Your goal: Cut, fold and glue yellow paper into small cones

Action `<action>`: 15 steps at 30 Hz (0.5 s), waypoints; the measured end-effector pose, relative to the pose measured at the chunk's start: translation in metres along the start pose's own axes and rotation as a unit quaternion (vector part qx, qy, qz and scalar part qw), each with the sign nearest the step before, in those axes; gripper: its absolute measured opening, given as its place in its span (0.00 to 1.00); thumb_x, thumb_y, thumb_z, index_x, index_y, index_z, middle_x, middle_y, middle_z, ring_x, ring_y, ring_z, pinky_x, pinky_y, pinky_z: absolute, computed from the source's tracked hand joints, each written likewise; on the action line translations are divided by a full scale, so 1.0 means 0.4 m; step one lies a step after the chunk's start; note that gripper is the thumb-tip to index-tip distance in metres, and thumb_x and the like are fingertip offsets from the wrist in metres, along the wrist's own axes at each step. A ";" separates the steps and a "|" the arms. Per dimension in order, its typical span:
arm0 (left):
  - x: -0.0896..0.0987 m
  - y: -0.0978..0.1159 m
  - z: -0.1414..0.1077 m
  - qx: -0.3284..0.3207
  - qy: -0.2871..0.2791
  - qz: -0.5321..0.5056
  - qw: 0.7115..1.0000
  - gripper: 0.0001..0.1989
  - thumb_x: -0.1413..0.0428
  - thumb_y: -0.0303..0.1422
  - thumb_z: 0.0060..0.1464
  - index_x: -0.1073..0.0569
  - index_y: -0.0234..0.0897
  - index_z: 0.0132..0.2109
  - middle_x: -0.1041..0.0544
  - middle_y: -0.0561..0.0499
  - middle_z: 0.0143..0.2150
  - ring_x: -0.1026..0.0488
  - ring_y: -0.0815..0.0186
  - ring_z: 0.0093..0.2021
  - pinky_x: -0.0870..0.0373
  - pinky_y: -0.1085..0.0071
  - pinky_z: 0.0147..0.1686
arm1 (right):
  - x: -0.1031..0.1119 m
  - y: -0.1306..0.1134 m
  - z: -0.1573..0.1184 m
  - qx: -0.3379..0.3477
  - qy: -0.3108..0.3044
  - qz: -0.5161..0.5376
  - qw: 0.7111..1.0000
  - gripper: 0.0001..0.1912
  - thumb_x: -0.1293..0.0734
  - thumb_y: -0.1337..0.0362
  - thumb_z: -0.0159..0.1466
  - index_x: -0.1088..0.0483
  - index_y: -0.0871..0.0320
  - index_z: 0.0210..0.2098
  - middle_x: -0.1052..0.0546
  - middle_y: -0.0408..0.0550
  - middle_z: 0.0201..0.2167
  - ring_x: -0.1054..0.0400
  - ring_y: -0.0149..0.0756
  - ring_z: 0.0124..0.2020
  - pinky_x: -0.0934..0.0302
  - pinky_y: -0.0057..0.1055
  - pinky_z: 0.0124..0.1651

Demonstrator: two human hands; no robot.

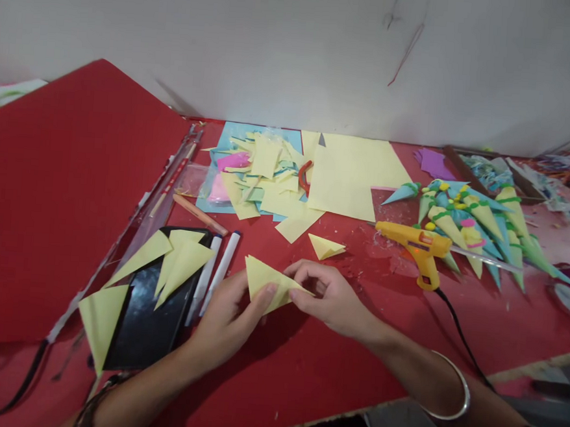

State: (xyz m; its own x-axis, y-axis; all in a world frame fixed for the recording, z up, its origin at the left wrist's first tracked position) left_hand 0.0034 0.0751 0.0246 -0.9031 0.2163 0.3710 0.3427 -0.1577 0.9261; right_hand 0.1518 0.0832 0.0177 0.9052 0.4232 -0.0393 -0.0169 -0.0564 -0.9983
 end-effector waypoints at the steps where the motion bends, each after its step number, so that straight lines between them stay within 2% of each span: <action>1: 0.000 0.000 0.001 0.007 -0.005 -0.001 1.000 0.09 0.52 0.34 0.53 0.34 0.36 0.28 0.33 0.57 0.20 0.36 0.72 0.19 0.40 0.78 0.18 | 0.000 0.004 0.000 -0.011 -0.001 -0.003 1.000 0.09 0.38 0.68 0.54 0.43 0.58 0.21 0.34 0.42 0.27 0.41 0.27 0.28 0.46 0.26 0.31; 4: -0.005 0.000 0.009 0.041 -0.034 0.003 0.999 0.08 0.51 0.35 0.52 0.34 0.37 0.29 0.33 0.58 0.19 0.37 0.72 0.17 0.42 0.78 0.17 | 0.002 0.010 -0.001 -0.019 0.022 -0.017 0.999 0.09 0.38 0.68 0.55 0.43 0.57 0.21 0.36 0.40 0.23 0.44 0.26 0.25 0.48 0.25 0.28; 8: -0.013 -0.001 0.016 0.072 -0.081 -0.008 0.994 0.14 0.52 0.38 0.52 0.36 0.37 0.23 0.36 0.58 0.16 0.39 0.72 0.17 0.43 0.78 0.17 | 0.000 0.001 -0.006 0.021 0.047 -0.040 0.998 0.07 0.38 0.68 0.56 0.42 0.57 0.23 0.34 0.42 0.26 0.40 0.28 0.28 0.44 0.26 0.31; 11: -0.011 -0.006 0.015 0.081 -0.078 -0.011 0.994 0.15 0.52 0.39 0.53 0.37 0.37 0.22 0.36 0.58 0.15 0.40 0.73 0.16 0.44 0.78 0.16 | -0.003 -0.009 -0.010 0.051 0.049 -0.069 0.995 0.07 0.39 0.68 0.56 0.42 0.57 0.23 0.32 0.43 0.28 0.38 0.29 0.30 0.42 0.27 0.33; 15: -0.008 -0.009 0.013 0.051 -0.067 0.034 0.996 0.18 0.53 0.39 0.54 0.37 0.36 0.19 0.35 0.57 0.15 0.39 0.73 0.17 0.45 0.78 0.17 | -0.002 -0.016 -0.013 0.079 0.049 -0.082 0.992 0.08 0.39 0.69 0.56 0.43 0.56 0.23 0.32 0.44 0.29 0.38 0.29 0.31 0.42 0.26 0.32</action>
State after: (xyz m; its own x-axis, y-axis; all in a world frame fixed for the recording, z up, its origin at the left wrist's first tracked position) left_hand 0.0066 0.0800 0.0205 -0.8362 0.3361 0.4334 0.4330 -0.0803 0.8978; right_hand 0.1533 0.0786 0.0244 0.9383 0.3238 0.1214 0.0754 0.1512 -0.9856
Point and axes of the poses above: each hand's wrist, its own z-axis towards the middle knuckle, its own x-axis out of the back of the hand, y = z × x, the point moved 3 cm from there along z, towards the middle knuckle
